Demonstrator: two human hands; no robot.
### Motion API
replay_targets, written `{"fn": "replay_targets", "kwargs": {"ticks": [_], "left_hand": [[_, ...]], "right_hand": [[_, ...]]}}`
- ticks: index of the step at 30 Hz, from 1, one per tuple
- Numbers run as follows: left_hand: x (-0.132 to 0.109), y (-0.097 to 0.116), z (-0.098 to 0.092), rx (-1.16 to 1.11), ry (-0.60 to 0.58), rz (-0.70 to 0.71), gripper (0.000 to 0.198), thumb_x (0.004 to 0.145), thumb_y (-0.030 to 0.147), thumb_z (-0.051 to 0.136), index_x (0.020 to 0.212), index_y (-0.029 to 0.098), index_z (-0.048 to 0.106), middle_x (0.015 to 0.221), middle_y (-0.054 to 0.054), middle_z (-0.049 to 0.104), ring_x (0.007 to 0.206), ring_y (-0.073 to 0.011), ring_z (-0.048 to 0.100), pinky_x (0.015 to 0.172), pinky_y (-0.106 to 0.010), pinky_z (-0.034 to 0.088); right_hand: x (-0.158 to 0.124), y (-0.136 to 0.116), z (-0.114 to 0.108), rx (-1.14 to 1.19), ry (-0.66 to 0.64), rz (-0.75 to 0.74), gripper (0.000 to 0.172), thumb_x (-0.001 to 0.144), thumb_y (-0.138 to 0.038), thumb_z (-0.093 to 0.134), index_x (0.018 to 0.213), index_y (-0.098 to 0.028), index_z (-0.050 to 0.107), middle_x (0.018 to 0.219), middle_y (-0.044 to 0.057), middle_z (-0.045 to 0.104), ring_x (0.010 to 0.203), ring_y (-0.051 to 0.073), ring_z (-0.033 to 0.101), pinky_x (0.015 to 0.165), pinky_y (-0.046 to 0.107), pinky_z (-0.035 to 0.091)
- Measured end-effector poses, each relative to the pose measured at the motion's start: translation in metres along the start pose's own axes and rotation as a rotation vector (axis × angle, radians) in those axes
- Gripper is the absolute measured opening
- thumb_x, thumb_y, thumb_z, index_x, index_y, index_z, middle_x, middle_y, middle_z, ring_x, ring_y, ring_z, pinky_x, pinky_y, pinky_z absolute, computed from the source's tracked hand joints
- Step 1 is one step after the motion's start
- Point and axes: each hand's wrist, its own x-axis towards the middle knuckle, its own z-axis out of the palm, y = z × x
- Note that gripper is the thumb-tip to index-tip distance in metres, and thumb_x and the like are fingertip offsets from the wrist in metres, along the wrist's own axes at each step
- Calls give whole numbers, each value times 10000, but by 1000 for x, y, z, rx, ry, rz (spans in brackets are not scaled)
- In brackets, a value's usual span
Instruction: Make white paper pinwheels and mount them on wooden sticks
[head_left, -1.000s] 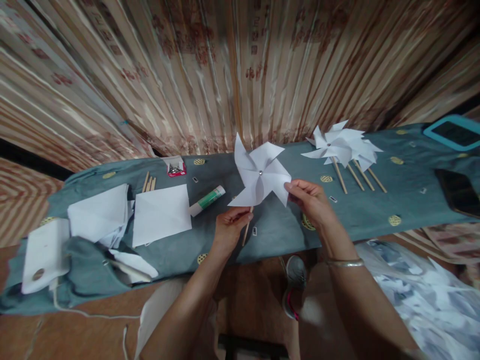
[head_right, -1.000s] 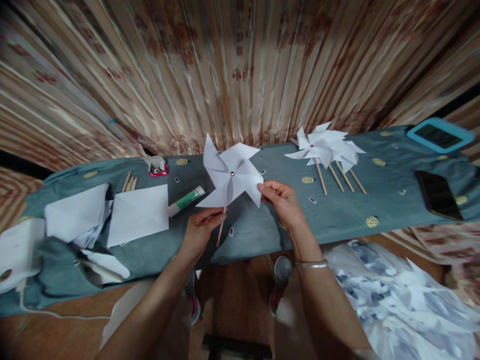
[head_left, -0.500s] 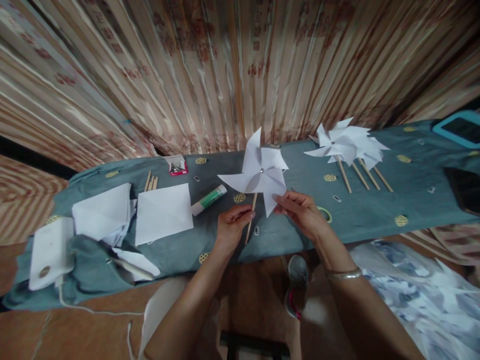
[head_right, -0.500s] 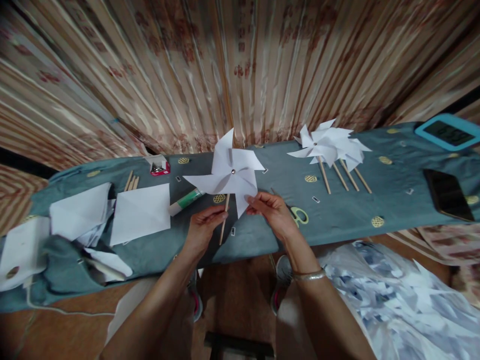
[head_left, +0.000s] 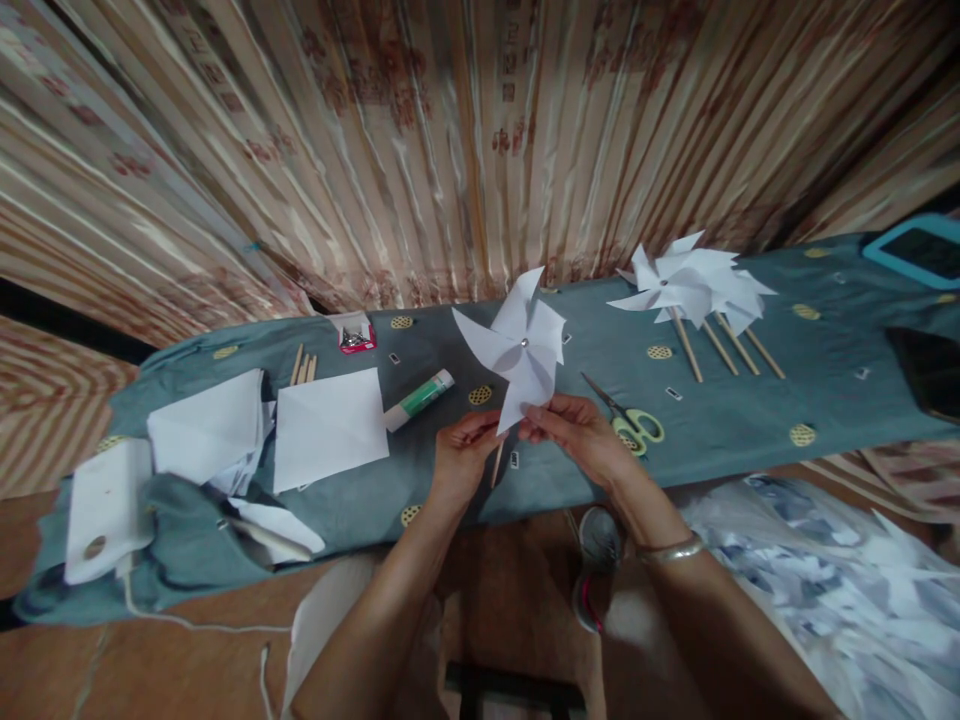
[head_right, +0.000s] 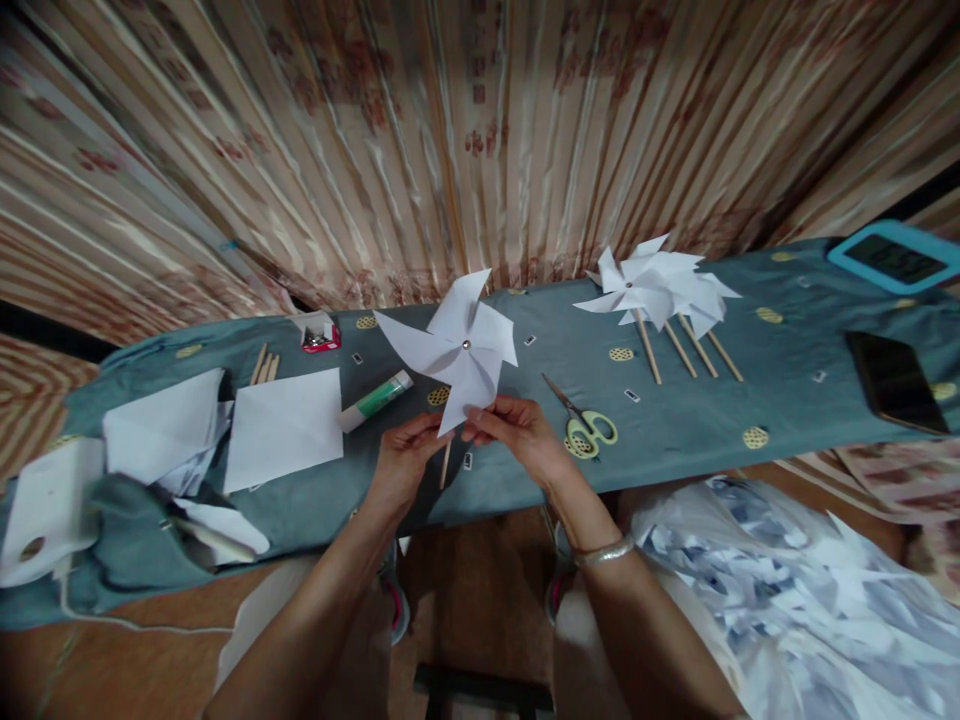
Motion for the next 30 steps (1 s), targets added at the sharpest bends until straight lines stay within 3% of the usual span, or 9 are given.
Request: {"fn": "replay_targets", "kwargs": {"ticks": [8, 13, 17, 20, 22, 25, 30], "left_hand": [[0, 2, 1, 50, 3, 10, 176, 597, 299, 807, 710, 168, 772, 782, -35, 743, 778, -188, 655, 810, -308, 483], [-1, 2, -1, 36, 27, -7, 198, 598, 296, 811, 756, 179, 788, 795, -27, 755, 782, -191, 658, 809, -315, 484], [-2, 4, -2, 13, 36, -24, 238, 581, 292, 830, 794, 189, 801, 812, -23, 768, 794, -190, 664, 815, -311, 483], [-3, 6, -1, 12, 14, -51, 243, 569, 298, 844, 784, 192, 803, 804, -22, 773, 772, -187, 667, 800, -310, 487], [-4, 7, 0, 13, -8, -67, 231, 570, 293, 842, 775, 194, 802, 799, -19, 775, 766, -186, 670, 802, -313, 492], [-6, 7, 1, 13, -30, -70, 220, 575, 284, 838, 773, 196, 802, 789, -19, 777, 771, -188, 678, 825, -321, 498], [-5, 4, 0, -10, 9, -44, 248, 530, 300, 867, 744, 197, 796, 808, -43, 780, 827, -219, 699, 872, -362, 515]], "right_hand": [[1, 0, 6, -167, -96, -38, 416, 655, -593, 776, 651, -178, 740, 482, -24, 598, 445, 72, 416, 443, 235, 291], [-9, -18, -21, -183, -184, -38, 442, 682, -616, 752, 629, -177, 734, 468, -9, 585, 422, 75, 400, 418, 235, 265], [-8, -30, -50, -32, 90, -167, 380, 627, -571, 819, 610, -204, 722, 467, -27, 542, 413, 66, 352, 424, 236, 292], [1, -30, -61, 48, 388, -344, 305, 551, -488, 886, 652, -246, 731, 641, -17, 664, 531, 89, 481, 502, 231, 393], [7, -27, -62, 19, 500, -394, 307, 513, -456, 906, 698, -265, 751, 771, -13, 723, 659, 113, 573, 601, 239, 463], [13, -22, -59, 4, 480, -355, 342, 498, -455, 907, 750, -267, 773, 771, -22, 733, 692, 114, 605, 676, 243, 496], [14, -19, -54, 20, 429, -300, 305, 483, -437, 915, 677, -258, 761, 614, -54, 675, 555, 75, 542, 579, 210, 465]]}}
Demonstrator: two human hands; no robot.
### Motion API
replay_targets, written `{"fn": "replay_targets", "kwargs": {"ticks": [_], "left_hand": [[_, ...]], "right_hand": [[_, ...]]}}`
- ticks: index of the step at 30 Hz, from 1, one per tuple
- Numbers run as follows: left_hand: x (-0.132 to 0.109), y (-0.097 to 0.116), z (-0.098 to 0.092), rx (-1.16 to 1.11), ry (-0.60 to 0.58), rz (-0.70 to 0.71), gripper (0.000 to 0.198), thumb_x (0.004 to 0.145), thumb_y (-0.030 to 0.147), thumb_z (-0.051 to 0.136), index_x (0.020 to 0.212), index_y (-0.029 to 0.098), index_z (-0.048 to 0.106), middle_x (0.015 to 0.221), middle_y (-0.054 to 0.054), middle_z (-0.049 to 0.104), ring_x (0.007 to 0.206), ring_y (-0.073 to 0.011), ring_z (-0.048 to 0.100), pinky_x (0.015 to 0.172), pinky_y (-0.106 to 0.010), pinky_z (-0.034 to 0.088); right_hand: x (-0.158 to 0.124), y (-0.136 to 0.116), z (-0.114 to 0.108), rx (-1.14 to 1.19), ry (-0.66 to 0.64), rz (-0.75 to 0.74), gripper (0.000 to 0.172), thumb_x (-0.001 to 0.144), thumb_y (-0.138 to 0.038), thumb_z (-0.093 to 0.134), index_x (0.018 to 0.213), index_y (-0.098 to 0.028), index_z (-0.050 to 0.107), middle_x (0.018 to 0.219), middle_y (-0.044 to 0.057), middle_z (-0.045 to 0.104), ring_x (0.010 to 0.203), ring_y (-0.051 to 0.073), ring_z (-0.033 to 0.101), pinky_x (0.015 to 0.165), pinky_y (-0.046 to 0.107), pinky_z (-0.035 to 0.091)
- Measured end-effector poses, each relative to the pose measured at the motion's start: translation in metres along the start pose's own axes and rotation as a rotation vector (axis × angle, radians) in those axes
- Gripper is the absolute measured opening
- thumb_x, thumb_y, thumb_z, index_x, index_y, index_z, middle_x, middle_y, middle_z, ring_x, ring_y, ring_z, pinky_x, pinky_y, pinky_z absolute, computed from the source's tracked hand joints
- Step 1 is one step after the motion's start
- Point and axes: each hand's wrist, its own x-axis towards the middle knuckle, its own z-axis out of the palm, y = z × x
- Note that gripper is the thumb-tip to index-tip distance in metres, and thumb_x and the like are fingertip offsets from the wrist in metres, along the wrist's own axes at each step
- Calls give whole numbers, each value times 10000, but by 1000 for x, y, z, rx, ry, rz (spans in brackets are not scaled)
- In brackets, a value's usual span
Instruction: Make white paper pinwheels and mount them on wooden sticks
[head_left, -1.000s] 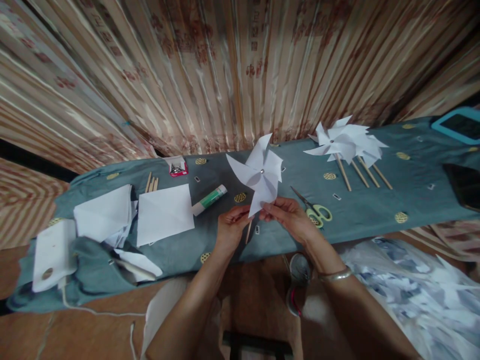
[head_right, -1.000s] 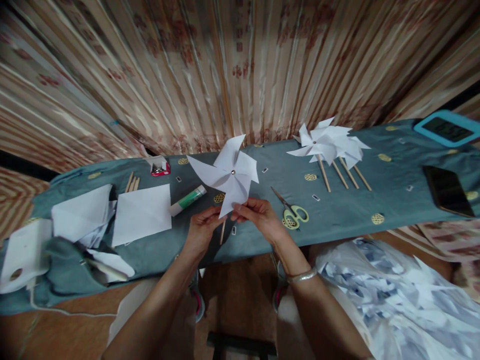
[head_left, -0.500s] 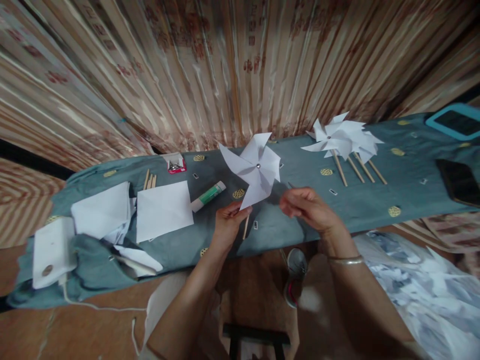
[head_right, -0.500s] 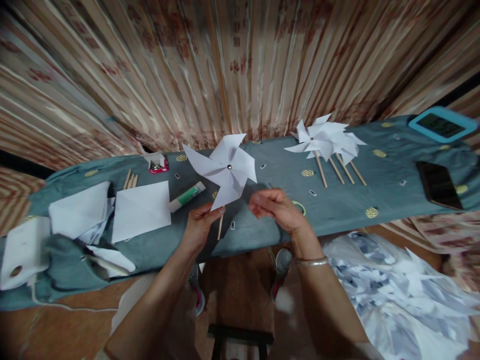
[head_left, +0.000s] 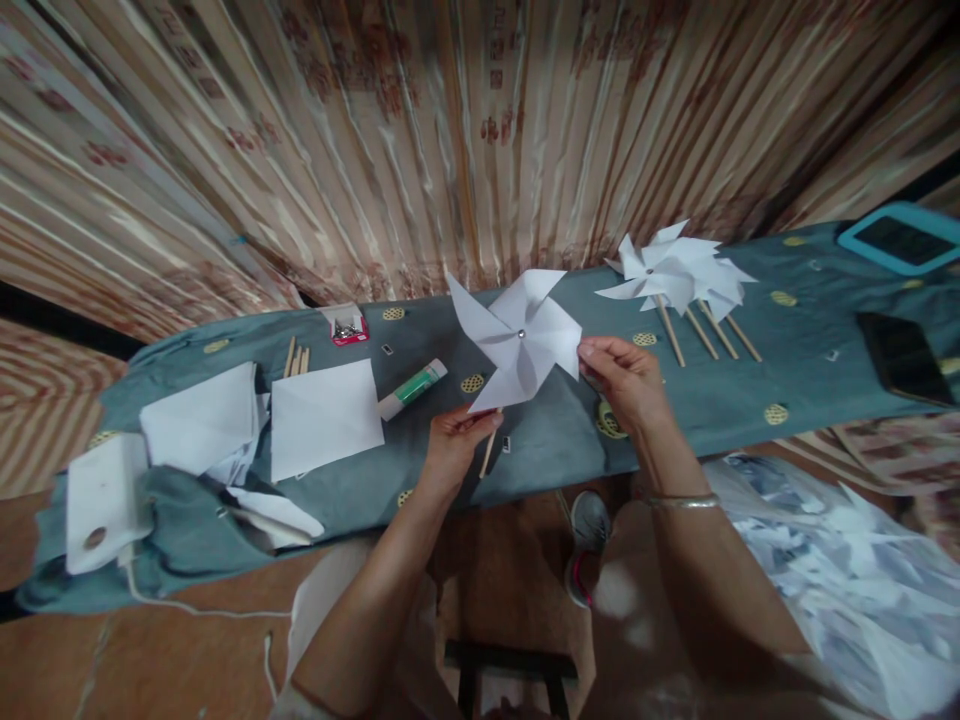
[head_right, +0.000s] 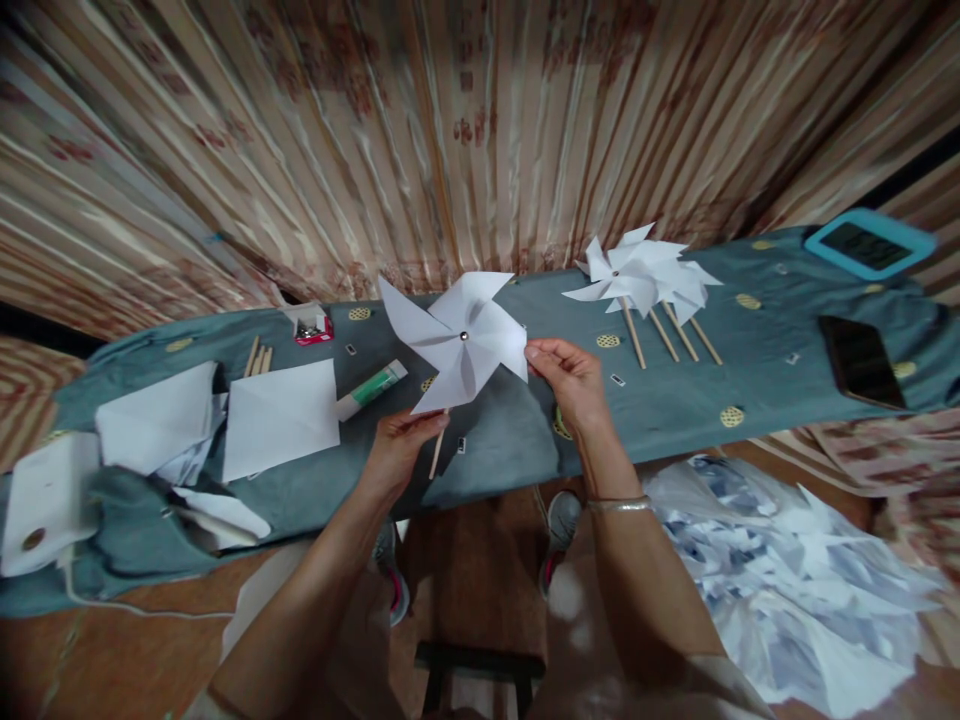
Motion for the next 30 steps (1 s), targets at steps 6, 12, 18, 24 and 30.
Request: {"fn": "replay_targets", "kwargs": {"ticks": [6, 12, 18, 24, 30], "left_hand": [[5, -1, 0, 0, 58, 23, 220, 515, 273, 848, 721, 219, 794, 787, -34, 780, 810, -212, 698, 865, -364, 523], [4, 1, -1, -2, 60, 29, 211, 540, 265, 834, 745, 226, 799, 797, -32, 782, 792, -194, 689, 843, -346, 525], [4, 1, -2, -10, 79, 19, 234, 533, 274, 842, 754, 209, 800, 781, -36, 775, 756, -187, 679, 822, -345, 524], [5, 0, -2, 6, 93, 26, 243, 540, 275, 842, 769, 207, 801, 795, -39, 772, 761, -183, 675, 812, -336, 521], [6, -3, -2, 7, 96, 44, 242, 536, 284, 839, 763, 210, 800, 799, -38, 772, 769, -186, 673, 809, -337, 521]], "right_hand": [[-3, 2, 3, -9, -68, 13, 295, 498, -429, 913, 659, -237, 757, 594, -41, 659, 540, 70, 529, 533, 199, 429], [-9, 4, 8, -11, -95, 83, 313, 487, -454, 914, 639, -235, 749, 606, -33, 667, 552, 77, 543, 564, 212, 438], [-17, 3, 14, 7, -161, 156, 324, 494, -466, 909, 620, -223, 736, 589, -33, 647, 550, 82, 529, 568, 219, 418], [-25, 6, 19, -24, -251, 167, 315, 564, -480, 881, 610, -215, 717, 590, -29, 639, 577, 94, 529, 588, 232, 402], [-30, 9, 26, -42, -315, 182, 319, 574, -484, 876, 596, -213, 709, 625, -14, 678, 589, 101, 537, 608, 249, 410]]}}
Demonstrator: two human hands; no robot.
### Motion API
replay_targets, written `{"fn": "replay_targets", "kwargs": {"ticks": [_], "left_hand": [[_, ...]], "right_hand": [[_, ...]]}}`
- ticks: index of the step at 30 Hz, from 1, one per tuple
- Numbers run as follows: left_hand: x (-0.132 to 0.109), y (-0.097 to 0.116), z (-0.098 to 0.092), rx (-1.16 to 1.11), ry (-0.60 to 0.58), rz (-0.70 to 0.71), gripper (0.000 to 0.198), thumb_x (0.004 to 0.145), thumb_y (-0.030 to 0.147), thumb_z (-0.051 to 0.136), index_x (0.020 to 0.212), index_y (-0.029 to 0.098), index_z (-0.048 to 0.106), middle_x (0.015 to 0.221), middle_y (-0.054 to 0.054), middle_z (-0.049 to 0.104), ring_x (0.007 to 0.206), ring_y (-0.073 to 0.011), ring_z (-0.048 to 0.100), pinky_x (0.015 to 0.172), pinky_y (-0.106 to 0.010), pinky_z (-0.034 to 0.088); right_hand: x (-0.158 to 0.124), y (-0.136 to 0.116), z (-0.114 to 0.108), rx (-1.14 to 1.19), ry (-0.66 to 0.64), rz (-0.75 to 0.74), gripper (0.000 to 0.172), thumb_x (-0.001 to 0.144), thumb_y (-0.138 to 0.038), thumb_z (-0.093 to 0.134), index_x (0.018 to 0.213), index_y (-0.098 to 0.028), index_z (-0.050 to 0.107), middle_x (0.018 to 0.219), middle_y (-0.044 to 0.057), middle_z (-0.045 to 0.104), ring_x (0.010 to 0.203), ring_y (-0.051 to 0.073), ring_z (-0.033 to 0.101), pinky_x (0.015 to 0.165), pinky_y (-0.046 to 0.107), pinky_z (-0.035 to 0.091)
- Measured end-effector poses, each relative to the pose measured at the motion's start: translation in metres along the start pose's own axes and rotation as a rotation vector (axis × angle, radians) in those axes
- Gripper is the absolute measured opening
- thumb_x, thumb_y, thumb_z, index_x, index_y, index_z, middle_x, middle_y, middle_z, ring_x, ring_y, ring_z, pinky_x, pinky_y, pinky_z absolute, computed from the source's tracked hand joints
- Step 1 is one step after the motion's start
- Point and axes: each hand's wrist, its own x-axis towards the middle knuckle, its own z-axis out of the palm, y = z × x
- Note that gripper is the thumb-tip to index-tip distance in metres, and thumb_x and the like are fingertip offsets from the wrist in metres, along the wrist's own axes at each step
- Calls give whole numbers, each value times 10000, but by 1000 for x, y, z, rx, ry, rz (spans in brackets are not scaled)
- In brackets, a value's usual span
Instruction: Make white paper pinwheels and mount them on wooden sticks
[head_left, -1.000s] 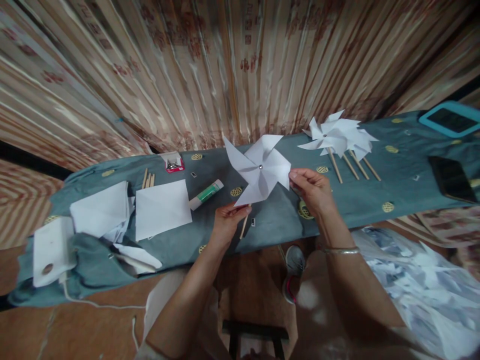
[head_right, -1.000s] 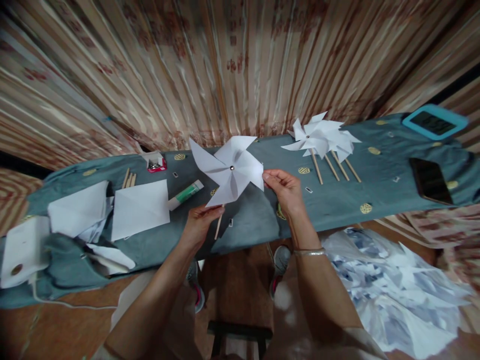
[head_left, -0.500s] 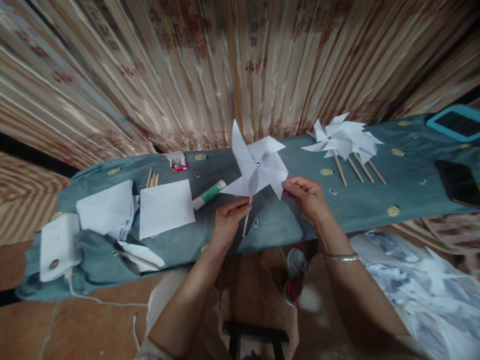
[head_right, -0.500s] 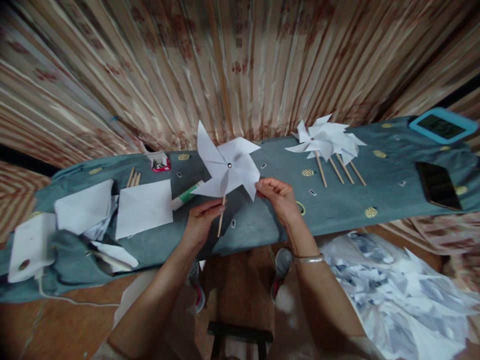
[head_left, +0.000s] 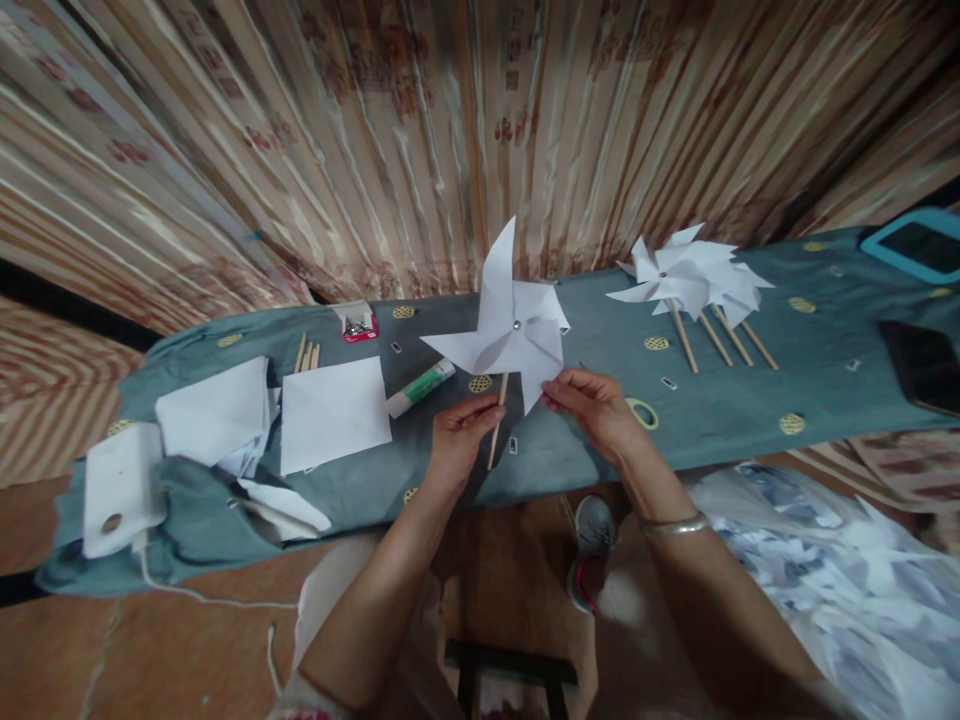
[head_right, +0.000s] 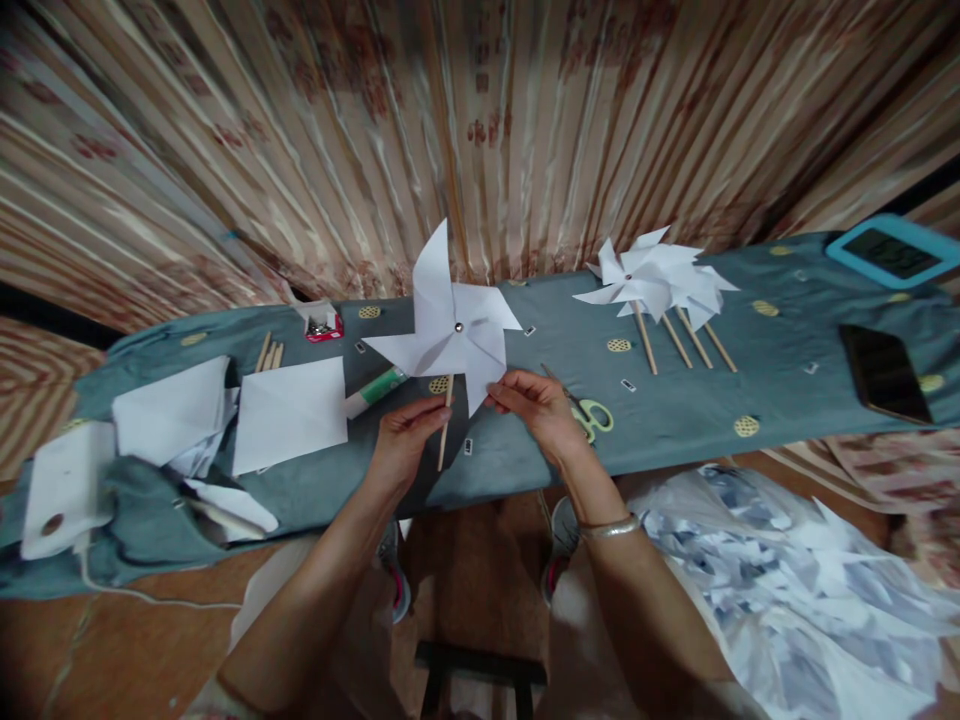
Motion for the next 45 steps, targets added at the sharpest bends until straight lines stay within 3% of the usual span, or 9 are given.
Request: {"fn": "replay_targets", "kwargs": {"ticks": [18, 22, 25, 28, 31, 34, 40, 45], "left_hand": [[-3, 1, 2, -28, -77, 7, 235, 569, 267, 840, 788, 194, 798, 857, -39, 784, 848, -210, 701, 906, -356, 512], [-3, 1, 1, -31, -58, -15, 263, 551, 297, 859, 783, 190, 796, 840, -40, 784, 833, -212, 703, 892, -356, 515], [-3, 2, 0, -36, -55, -34, 290, 544, 323, 867, 789, 185, 795, 831, -44, 783, 824, -213, 706, 880, -355, 516], [-4, 1, 0, -20, -85, -53, 299, 547, 336, 869, 792, 182, 798, 828, -48, 782, 813, -208, 703, 859, -341, 516], [-6, 0, 1, -1, -134, -82, 297, 551, 351, 870, 787, 184, 801, 805, -48, 778, 765, -196, 691, 801, -326, 519], [-7, -1, 2, -13, -175, -117, 316, 542, 366, 879, 792, 190, 802, 794, -45, 776, 751, -187, 683, 785, -316, 514], [-7, 0, 3, -29, -165, -133, 306, 519, 349, 892, 762, 188, 800, 793, -49, 776, 728, -172, 674, 791, -309, 507], [-7, 2, 3, -3, -135, -105, 271, 532, 342, 873, 750, 198, 800, 799, -48, 778, 794, -209, 692, 850, -347, 513]], "right_hand": [[-5, 1, 22, -112, -64, 7, 351, 568, -519, 862, 609, -202, 717, 602, -2, 682, 550, 102, 517, 558, 259, 424], [-5, -7, 9, -212, -115, -29, 432, 611, -624, 799, 601, -200, 715, 568, 7, 668, 504, 93, 479, 503, 253, 383], [-3, -15, -15, -196, -25, -64, 459, 622, -658, 781, 590, -205, 715, 547, 17, 654, 472, 95, 448, 467, 261, 346], [4, -20, -37, -84, 208, -166, 406, 594, -620, 819, 595, -232, 700, 606, 8, 674, 484, 96, 441, 492, 264, 380], [12, -19, -45, -70, 362, -254, 387, 546, -581, 854, 692, -248, 720, 752, 14, 723, 620, 134, 563, 592, 275, 460], [17, -16, -44, -130, 358, -278, 398, 568, -575, 839, 776, -250, 743, 823, 20, 734, 752, 167, 624, 674, 290, 486], [20, -13, -39, -117, 291, -228, 384, 541, -552, 859, 737, -242, 745, 703, -8, 695, 645, 138, 584, 649, 290, 468], [19, -12, -39, -100, 282, -183, 349, 515, -506, 880, 686, -240, 733, 625, -23, 655, 568, 117, 527, 583, 274, 430]]}}
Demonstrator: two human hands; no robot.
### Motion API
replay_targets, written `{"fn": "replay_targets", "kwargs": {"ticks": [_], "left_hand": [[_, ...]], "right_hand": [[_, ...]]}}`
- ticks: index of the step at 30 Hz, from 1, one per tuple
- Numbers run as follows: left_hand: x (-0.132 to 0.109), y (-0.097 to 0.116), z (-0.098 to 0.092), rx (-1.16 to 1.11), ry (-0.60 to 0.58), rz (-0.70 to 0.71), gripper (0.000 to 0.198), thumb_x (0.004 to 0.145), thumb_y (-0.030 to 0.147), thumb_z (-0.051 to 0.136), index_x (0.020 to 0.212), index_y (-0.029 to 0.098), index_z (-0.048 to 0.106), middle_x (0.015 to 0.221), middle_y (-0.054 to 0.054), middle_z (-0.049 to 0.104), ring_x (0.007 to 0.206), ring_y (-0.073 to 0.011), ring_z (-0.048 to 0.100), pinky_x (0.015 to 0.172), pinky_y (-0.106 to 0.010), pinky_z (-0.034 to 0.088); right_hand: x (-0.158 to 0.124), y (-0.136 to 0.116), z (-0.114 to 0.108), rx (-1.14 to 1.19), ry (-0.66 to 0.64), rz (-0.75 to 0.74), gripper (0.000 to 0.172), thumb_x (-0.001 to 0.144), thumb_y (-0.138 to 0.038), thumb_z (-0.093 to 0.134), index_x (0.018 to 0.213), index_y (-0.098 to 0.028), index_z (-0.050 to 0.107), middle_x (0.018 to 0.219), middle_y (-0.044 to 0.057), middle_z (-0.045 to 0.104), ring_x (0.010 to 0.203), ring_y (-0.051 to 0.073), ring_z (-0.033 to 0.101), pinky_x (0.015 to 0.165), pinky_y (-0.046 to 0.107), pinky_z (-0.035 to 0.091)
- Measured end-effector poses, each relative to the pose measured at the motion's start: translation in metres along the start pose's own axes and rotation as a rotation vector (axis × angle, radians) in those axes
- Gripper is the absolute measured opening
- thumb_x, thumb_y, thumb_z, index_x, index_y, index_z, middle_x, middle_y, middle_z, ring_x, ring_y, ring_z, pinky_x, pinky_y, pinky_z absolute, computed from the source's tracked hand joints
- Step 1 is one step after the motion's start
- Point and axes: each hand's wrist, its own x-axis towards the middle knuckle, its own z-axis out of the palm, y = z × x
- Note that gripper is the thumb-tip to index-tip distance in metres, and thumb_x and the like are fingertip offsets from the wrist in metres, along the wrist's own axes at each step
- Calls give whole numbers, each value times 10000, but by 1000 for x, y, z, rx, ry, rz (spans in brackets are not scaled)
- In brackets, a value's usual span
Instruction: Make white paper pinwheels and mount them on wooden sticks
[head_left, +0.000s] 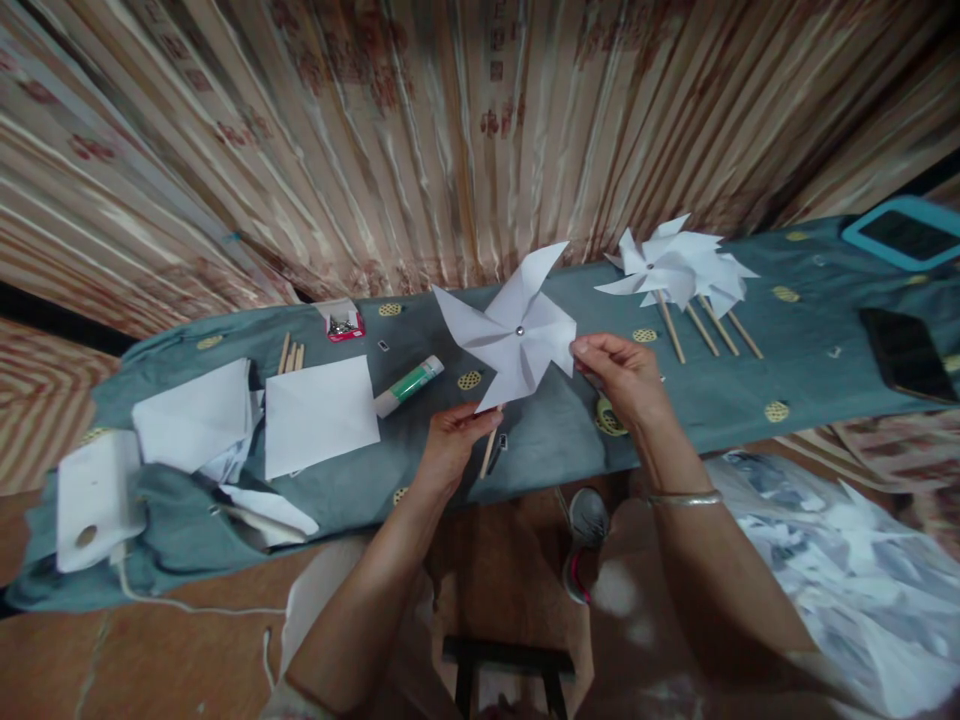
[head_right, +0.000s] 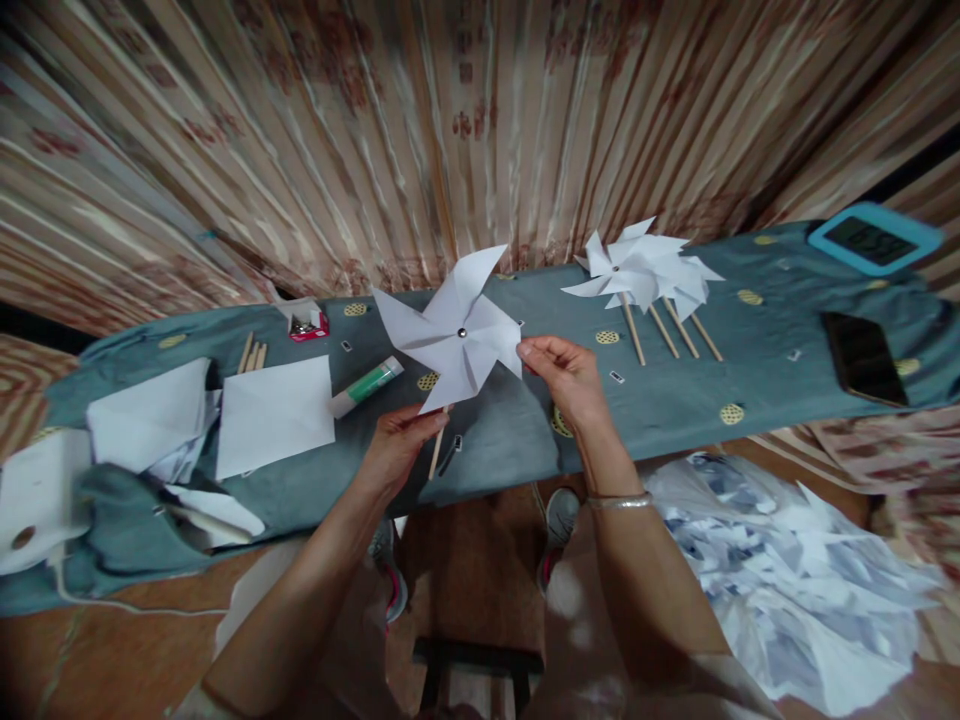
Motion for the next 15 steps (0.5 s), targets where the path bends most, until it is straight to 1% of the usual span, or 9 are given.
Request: {"fn": "replay_targets", "kwargs": {"ticks": [4, 8, 12, 15], "left_hand": [[1, -1, 0, -19, 8, 8, 285, 527, 344, 877, 762, 202, 803, 820, -50, 781, 828, -219, 700, 900, -368, 510], [2, -2, 1, -37, 48, 20, 303, 486, 351, 897, 732, 206, 797, 819, -49, 780, 877, -239, 706, 940, -390, 507], [2, -1, 2, -26, 73, 31, 298, 487, 341, 898, 729, 201, 796, 814, -54, 781, 888, -241, 707, 951, -397, 506], [3, -1, 2, -22, 74, 46, 300, 497, 340, 896, 745, 202, 798, 824, -51, 783, 865, -231, 707, 939, -396, 512]], "right_hand": [[-3, 1, 2, 11, -19, 5, 312, 542, -491, 871, 658, -238, 731, 575, -33, 619, 534, 104, 484, 560, 265, 397], [-7, 1, 4, -25, -43, -6, 309, 567, -503, 856, 643, -237, 719, 560, -30, 602, 530, 110, 475, 546, 269, 386], [-10, 0, 5, -9, -69, 9, 310, 573, -507, 855, 635, -235, 719, 561, -26, 603, 539, 110, 480, 544, 262, 382], [-12, -1, 7, 22, -81, 37, 326, 547, -513, 869, 638, -235, 725, 568, -25, 609, 542, 106, 481, 550, 261, 382]]}}
